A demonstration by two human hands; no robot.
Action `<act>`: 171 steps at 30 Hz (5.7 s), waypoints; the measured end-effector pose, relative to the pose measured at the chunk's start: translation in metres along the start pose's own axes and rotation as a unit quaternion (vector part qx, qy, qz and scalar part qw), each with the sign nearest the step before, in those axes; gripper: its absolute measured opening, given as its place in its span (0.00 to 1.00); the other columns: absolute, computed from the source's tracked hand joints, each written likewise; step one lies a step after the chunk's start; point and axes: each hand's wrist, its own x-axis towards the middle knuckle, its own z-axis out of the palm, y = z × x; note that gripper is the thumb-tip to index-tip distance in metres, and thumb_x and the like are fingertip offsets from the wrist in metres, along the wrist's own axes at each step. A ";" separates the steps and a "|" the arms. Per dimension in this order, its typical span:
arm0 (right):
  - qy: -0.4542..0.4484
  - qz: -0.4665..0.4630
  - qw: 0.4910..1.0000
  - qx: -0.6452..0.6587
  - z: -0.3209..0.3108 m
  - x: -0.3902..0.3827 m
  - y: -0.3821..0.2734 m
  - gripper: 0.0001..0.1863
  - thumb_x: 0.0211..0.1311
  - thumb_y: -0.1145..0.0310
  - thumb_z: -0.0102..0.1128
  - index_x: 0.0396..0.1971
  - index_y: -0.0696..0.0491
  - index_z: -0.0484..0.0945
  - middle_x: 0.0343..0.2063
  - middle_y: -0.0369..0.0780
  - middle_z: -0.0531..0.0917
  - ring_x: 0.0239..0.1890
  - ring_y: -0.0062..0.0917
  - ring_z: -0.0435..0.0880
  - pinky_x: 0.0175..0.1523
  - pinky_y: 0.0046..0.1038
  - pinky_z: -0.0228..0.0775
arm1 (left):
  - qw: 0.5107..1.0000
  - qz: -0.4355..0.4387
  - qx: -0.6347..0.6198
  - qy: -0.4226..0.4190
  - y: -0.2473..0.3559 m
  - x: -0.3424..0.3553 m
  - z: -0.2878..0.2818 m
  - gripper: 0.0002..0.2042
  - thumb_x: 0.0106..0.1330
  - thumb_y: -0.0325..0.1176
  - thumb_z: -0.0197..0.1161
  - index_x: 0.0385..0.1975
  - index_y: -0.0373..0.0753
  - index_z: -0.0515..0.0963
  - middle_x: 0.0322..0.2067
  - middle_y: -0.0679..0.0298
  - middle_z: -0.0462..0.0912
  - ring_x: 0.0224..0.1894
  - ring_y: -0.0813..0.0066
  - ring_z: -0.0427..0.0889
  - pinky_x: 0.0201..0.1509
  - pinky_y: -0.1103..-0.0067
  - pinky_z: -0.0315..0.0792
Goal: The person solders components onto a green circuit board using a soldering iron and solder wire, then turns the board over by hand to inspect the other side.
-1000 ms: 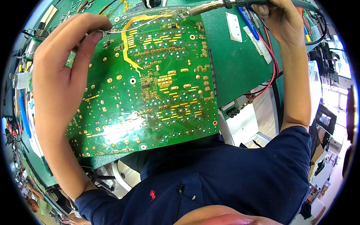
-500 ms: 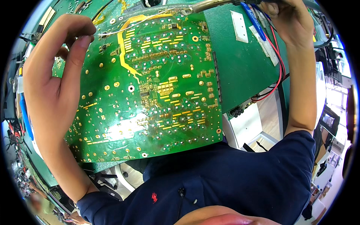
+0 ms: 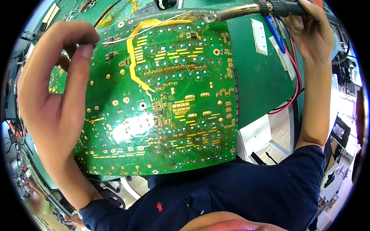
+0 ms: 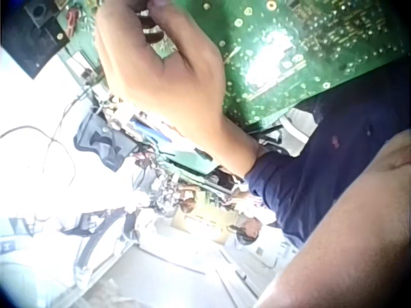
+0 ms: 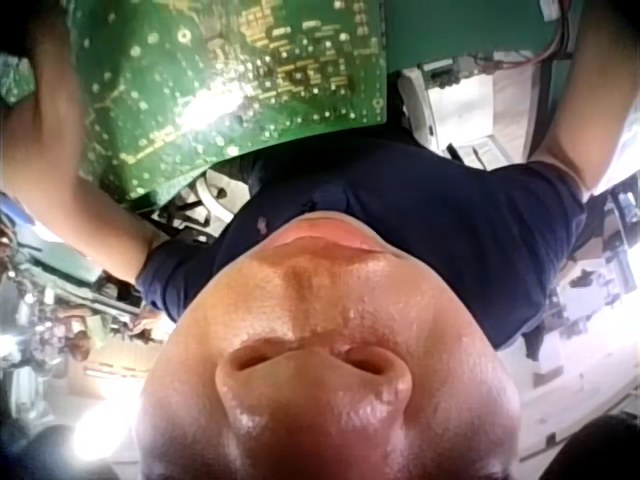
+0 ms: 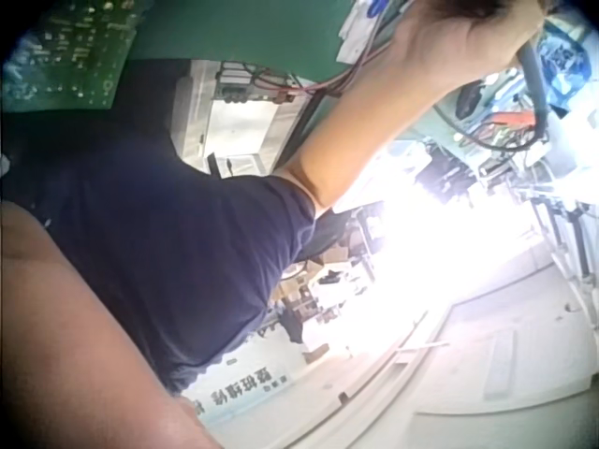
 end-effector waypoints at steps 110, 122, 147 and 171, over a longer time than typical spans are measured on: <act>0.017 0.058 0.983 0.175 0.014 0.004 -0.008 0.25 0.76 0.56 0.43 0.54 0.64 0.75 0.37 0.46 0.85 0.38 0.26 0.81 0.44 0.28 0.69 | 0.927 -0.094 -0.123 0.342 0.004 0.009 -0.036 0.04 0.64 0.20 0.58 0.36 0.35 0.74 0.29 0.64 0.80 0.29 0.79 0.78 0.34 0.82 0.71; -0.003 0.021 0.997 0.070 0.062 0.059 -0.034 0.24 0.74 0.56 0.50 0.58 0.60 0.73 0.43 0.48 0.85 0.42 0.27 0.84 0.45 0.26 0.73 | 0.972 -0.119 0.007 0.203 -0.012 -0.011 -0.111 0.06 0.68 0.28 0.61 0.40 0.34 0.80 0.34 0.60 0.86 0.33 0.75 0.81 0.39 0.79 0.74; -0.032 -0.006 0.982 -0.188 0.201 0.282 0.071 0.19 0.70 0.58 0.59 0.48 0.58 0.78 0.39 0.44 0.86 0.39 0.25 0.86 0.42 0.26 0.80 | 0.978 -0.201 0.045 0.046 -0.054 -0.053 -0.171 0.16 0.65 0.42 0.66 0.35 0.31 0.82 0.30 0.55 0.84 0.33 0.64 0.84 0.40 0.72 0.77; -0.162 0.240 0.947 0.142 0.179 0.205 0.047 0.30 0.73 0.47 0.51 0.59 0.60 0.70 0.54 0.48 0.80 0.44 0.25 0.82 0.44 0.23 0.78 | 0.905 -0.415 0.085 0.046 -0.048 -0.056 -0.207 0.17 0.58 0.39 0.67 0.33 0.26 0.84 0.26 0.43 0.84 0.28 0.59 0.85 0.36 0.69 0.77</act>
